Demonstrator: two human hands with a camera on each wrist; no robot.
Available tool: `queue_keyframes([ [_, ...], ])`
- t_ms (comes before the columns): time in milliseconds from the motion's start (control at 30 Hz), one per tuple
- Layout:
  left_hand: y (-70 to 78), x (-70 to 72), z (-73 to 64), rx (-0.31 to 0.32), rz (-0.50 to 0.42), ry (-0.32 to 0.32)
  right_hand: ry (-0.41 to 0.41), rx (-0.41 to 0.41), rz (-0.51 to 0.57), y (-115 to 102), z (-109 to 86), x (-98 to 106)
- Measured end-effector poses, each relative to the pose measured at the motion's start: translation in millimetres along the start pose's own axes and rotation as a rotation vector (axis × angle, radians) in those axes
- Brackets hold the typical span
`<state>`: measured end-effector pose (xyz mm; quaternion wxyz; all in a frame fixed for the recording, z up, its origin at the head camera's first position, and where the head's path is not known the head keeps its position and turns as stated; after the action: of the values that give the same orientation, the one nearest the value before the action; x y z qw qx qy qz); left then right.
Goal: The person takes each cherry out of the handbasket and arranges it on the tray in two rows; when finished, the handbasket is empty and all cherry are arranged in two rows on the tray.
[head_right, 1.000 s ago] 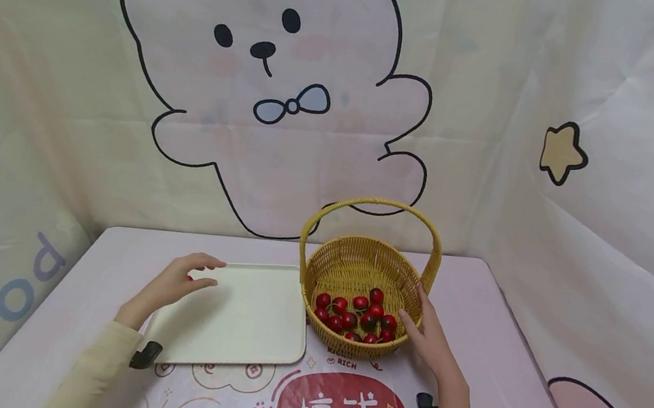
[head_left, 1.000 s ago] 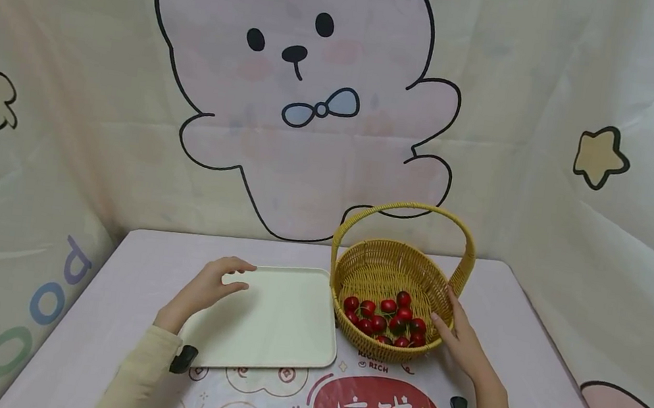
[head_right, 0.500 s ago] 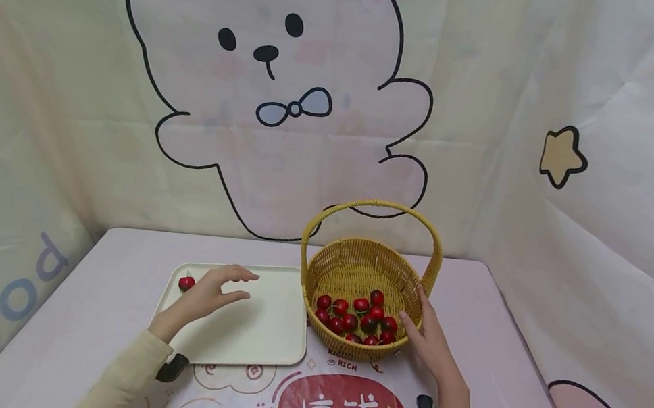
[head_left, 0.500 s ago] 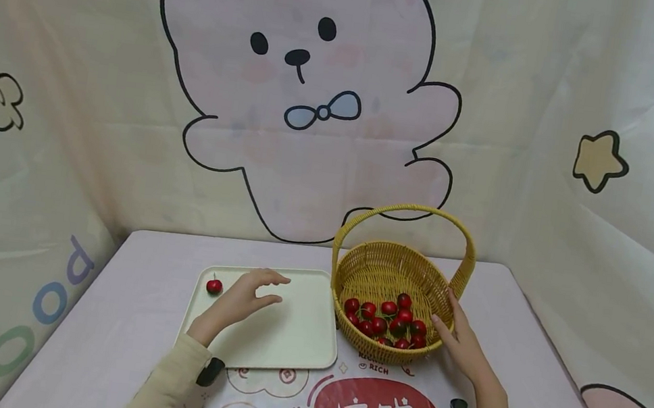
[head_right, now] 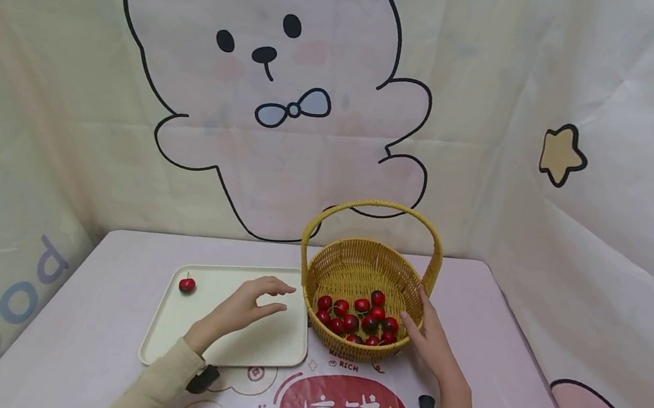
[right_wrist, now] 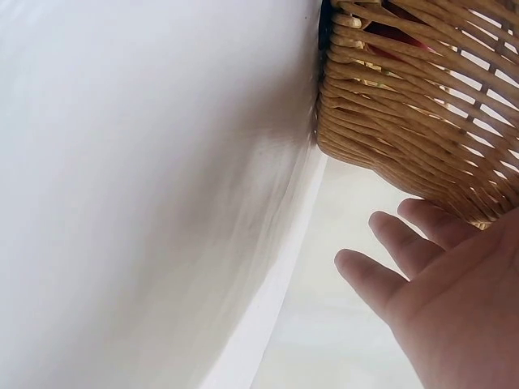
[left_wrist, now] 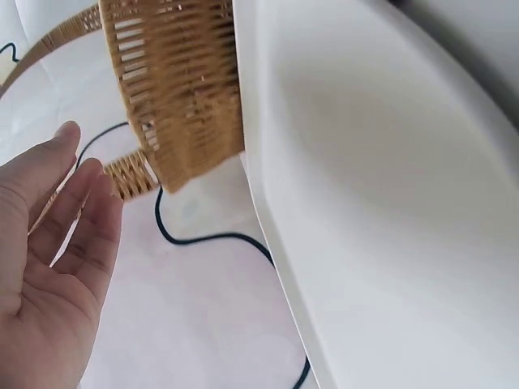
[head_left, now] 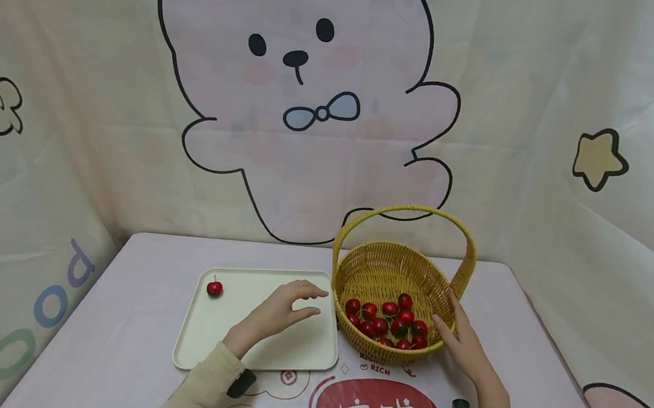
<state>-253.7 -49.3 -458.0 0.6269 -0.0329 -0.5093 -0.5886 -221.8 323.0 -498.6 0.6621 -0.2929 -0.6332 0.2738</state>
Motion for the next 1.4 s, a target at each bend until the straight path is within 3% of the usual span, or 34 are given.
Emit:
queue_keyframes([
  [333, 19.6, -30.7, 27.9, -0.018, -0.036, -0.054, -0.003, -0.007, -0.006, -0.8, -0.2, 1.1],
  [667, 24.2, -59.3, 57.7, -0.041, -0.026, -0.086, -0.007, -0.014, 0.001, -2.0, 0.8, 1.6],
  [1100, 21.9, -85.1, 86.6, 0.026, 0.004, -0.155, -0.009, 0.006, -0.006, 0.7, 0.0, 2.1],
  [1400, 19.9, -96.2, 107.1, 0.098, -0.036, -0.207, -0.012, 0.004, 0.002, -1.5, 0.5, 1.8],
])
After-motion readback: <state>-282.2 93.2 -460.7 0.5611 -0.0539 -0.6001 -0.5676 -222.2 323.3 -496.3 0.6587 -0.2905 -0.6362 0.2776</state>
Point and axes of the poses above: each hand's wrist, its own z-axis towards the middle knuckle, its own x-axis out of the back of the hand, y = z × x, the point moved 2 cm from there along z, towards the middle knuckle, and after that the axes turned 7 degrees about -x, right-handed, at the moved point
